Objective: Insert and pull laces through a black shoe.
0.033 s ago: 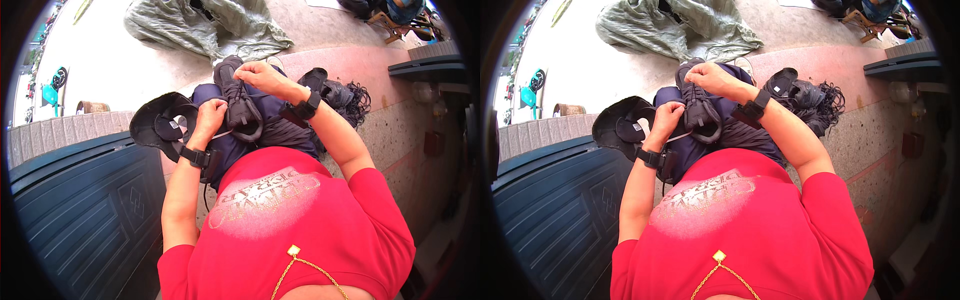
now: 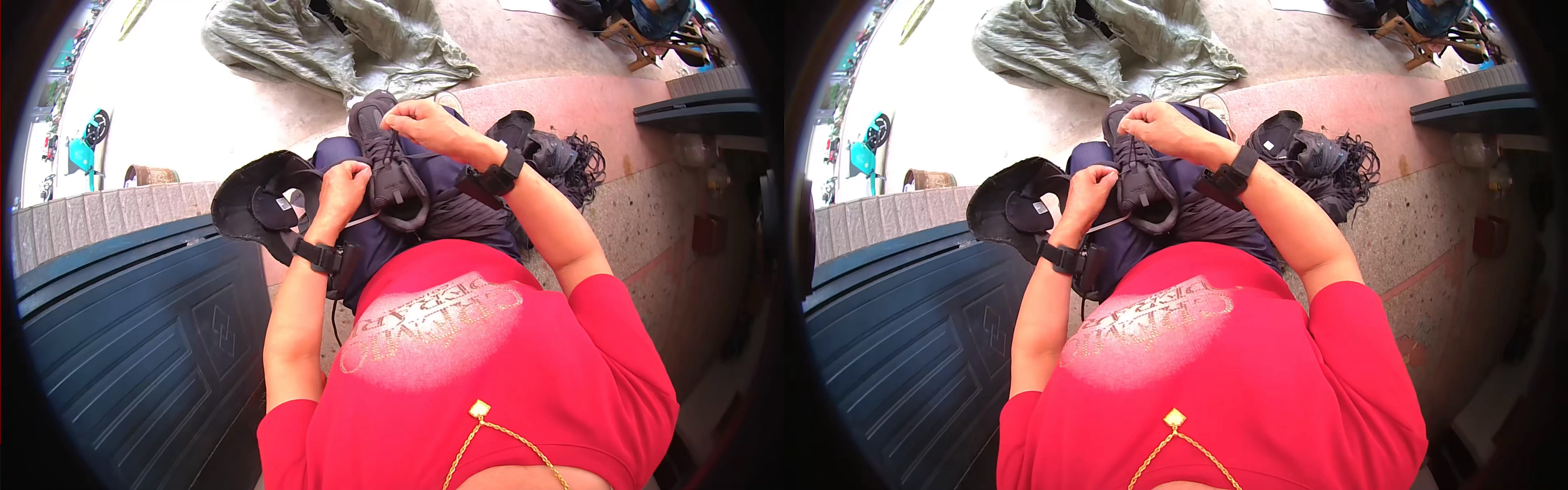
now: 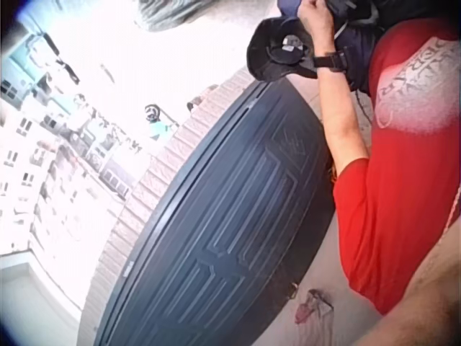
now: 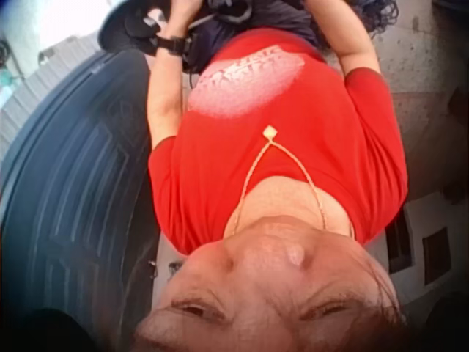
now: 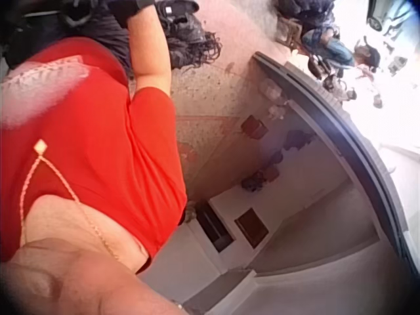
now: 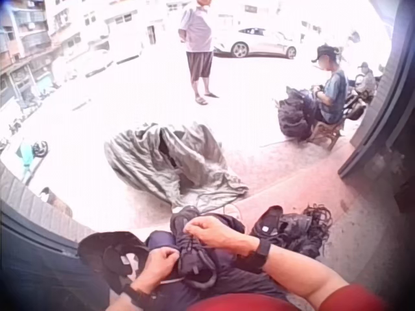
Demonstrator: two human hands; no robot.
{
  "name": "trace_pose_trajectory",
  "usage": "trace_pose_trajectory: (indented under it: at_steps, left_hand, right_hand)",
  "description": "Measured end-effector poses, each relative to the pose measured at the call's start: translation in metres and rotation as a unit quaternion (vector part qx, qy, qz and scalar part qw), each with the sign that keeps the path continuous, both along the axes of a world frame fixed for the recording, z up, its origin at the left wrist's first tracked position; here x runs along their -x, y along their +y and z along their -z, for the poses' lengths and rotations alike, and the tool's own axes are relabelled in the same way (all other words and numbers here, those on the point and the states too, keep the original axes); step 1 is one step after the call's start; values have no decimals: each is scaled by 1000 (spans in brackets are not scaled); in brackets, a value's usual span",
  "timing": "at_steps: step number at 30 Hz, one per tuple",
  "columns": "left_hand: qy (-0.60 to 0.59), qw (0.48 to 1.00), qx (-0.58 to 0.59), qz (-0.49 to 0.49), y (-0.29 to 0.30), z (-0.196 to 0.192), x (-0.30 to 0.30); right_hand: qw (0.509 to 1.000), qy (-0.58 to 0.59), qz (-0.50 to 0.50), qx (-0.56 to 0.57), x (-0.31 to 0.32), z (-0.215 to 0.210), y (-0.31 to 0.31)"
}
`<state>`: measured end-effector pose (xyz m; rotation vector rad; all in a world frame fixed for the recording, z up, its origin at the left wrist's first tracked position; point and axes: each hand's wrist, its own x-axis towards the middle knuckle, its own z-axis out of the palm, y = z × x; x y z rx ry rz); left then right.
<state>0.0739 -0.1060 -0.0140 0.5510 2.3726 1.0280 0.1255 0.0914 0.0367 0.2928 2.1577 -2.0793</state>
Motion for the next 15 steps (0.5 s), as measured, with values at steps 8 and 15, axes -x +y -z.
trace_pose_trajectory:
  at_steps: [8, 15]
  left_hand:
    - [-23, 997, 67, 15, 16, -7, 11]
    - [28, 998, 59, 23, 24, 1, 9]
  right_hand:
    - [999, 15, -29, -18, 3, 0, 3]
    - [996, 64, -58, -32, 10, 4, -4]
